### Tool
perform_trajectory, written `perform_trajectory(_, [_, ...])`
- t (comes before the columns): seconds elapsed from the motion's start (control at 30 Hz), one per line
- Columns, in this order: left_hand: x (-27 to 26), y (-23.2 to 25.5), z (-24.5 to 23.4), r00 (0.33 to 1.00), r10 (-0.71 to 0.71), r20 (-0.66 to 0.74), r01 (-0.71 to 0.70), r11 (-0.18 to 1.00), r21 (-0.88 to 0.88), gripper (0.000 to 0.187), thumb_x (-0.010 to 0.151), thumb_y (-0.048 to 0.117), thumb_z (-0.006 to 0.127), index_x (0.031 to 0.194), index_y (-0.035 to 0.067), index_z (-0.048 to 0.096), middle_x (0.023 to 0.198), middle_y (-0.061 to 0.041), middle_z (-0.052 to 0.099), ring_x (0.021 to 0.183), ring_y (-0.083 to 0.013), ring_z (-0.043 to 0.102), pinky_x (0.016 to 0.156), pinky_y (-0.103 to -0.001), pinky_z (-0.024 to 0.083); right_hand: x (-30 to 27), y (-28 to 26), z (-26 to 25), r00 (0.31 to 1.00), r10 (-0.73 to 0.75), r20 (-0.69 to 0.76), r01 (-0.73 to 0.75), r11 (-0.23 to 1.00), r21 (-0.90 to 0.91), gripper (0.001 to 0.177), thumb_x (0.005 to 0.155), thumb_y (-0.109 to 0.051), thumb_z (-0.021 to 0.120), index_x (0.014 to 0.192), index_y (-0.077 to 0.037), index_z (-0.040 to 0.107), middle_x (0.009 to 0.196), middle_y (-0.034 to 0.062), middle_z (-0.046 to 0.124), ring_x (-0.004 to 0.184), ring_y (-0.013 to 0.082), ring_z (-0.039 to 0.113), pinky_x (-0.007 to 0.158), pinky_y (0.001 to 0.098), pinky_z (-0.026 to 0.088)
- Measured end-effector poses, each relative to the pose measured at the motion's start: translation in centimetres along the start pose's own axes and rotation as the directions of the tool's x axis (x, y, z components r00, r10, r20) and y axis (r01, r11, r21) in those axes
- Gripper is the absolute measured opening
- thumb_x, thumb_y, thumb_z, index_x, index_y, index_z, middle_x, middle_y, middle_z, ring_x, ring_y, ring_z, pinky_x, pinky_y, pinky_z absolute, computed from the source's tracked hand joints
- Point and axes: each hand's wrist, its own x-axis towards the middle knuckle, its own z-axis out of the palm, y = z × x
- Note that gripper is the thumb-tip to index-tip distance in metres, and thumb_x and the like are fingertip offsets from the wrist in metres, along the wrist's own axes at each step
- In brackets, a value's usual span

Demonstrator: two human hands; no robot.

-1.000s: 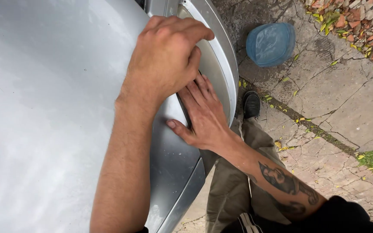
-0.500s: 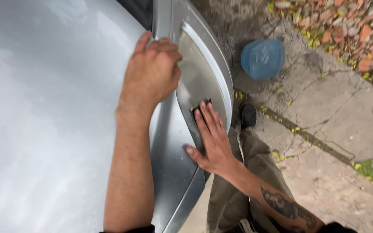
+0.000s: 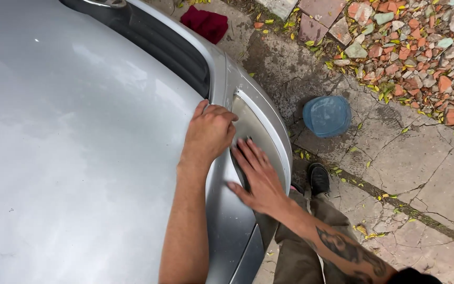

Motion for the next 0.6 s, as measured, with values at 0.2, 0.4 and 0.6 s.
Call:
perform_trajectory(0.2, [0.0,0.7,-0.6,1.0,-0.01,-0.021,0.009,0.999,-0.033,0.025,0.091,0.018,0.064,0.108,0.017,0.082,0.103,-0.005,0.08,0.117,-0.0238,0.071,0.125,-0.049,0.032,-8.4,-2.1,1.1,0.992,0.108,0.061,-0.109,0.994,0.014,0.092,0.1,-0.065,0.053,0.169,-0.009,0.03,0.175,0.0194,0.023,0.159,0.0502,0.015,0.123,0.0627,0.019])
perform_trajectory(0.4, [0.1,0.2,0.3,0.999,0.004,-0.047,-0.006,0.999,-0.042,0.026,0.092,0.018,0.064,0.112,0.017,0.08,0.103,-0.006,0.079,0.115,-0.0241,0.072,0.124,-0.05,0.033,1.3,-0.3,0.1,1.0,0.004,-0.019,-0.004,1.0,-0.008,0.088,0.099,-0.055,0.06,0.167,-0.005,0.035,0.174,0.019,0.031,0.161,0.0459,0.024,0.125,0.0616,0.025])
perform_trajectory(0.6, [0.0,2.4,-1.5,0.988,-0.031,-0.149,0.029,0.999,-0.013,0.021,0.087,0.01,0.067,0.102,0.013,0.082,0.1,-0.003,0.082,0.106,-0.0194,0.073,0.121,-0.045,0.037,-7.8,-2.7,0.0,0.996,0.06,0.068,-0.058,0.998,-0.031,0.087,0.097,-0.048,0.062,0.161,0.004,0.034,0.174,0.023,0.026,0.163,0.0444,0.017,0.128,0.0594,0.022])
